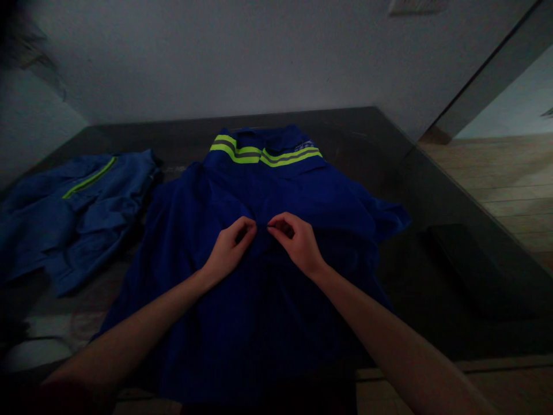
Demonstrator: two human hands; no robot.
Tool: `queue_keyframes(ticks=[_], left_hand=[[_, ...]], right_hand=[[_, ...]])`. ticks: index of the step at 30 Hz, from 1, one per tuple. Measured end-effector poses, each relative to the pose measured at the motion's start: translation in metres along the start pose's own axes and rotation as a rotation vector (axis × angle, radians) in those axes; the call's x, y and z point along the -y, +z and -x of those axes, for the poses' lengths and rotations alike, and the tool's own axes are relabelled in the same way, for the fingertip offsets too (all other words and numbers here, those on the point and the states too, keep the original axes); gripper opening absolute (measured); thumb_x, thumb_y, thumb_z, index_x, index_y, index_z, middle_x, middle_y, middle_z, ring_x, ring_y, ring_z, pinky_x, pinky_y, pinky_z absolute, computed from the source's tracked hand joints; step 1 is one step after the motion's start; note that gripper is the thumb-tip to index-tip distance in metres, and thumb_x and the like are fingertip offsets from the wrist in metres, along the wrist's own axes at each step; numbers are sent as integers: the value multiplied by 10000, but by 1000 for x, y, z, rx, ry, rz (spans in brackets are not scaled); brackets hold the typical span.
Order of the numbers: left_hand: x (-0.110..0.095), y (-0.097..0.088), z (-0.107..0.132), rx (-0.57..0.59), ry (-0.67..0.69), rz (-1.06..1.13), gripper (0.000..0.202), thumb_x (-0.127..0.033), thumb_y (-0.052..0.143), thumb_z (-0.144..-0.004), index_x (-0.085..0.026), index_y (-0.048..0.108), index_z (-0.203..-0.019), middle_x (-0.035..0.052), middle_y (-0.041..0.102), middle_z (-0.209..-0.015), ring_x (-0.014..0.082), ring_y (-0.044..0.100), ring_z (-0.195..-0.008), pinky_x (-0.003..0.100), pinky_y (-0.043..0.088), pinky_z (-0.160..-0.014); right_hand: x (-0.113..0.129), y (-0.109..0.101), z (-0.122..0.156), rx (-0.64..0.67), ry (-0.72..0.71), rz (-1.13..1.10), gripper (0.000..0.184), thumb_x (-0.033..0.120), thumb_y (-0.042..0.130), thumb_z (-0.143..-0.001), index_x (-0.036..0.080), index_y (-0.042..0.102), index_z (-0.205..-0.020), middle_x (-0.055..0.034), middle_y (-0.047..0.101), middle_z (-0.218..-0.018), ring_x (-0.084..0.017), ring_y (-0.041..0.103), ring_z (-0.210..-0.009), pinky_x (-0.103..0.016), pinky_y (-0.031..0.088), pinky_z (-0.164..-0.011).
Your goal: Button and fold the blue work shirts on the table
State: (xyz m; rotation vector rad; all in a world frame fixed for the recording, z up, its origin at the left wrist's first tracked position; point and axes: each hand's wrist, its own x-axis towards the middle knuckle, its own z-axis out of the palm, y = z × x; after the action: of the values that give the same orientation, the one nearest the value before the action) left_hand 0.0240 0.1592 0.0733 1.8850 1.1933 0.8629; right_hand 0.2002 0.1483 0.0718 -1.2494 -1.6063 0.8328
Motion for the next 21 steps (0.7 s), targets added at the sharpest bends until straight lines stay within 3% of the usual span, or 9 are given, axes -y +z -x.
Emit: queue_keyframes(ticks=[5,10,15,21], left_hand=[[0,-1,0,-10,2,14,172,-302,440,-924,-179,545,-865,-29,532,-720,96,478,-638,203,360,-592],[-1,0,-1,-23,-25,39,164,-310,455,-916,-182,542,-859,-34,513,-690,95,459,-605,203,345,-559],[2,0,-2,-22,-7,53,147,-287,459,-910,-177,535,-849,-34,526,-711,94,471,-629,202,355,-588],[12,0,-5,21,9,-22,145,-277,430,-916,-182,516,-848,-33,533,-719,101,502,-650,208,375,-620]], right_hand=[[1,-1,0,43,-38,26,54,225,620,-817,196,661,-839,-14,655,-796,-146,603,-719,-263,458,-644],[2,-2,2,-12,-48,19,75,242,629,-821,198,661,-873,-18,648,-806,-148,597,-724,-262,457,-637],[2,0,2,104,-115,61,66,231,609,-841,196,664,-833,-18,633,-810,-143,592,-734,-258,450,-647],[0,0,2,150,-130,173,102,239,551,-882,198,644,-875,-30,642,-864,-158,592,-801,-275,447,-714]])
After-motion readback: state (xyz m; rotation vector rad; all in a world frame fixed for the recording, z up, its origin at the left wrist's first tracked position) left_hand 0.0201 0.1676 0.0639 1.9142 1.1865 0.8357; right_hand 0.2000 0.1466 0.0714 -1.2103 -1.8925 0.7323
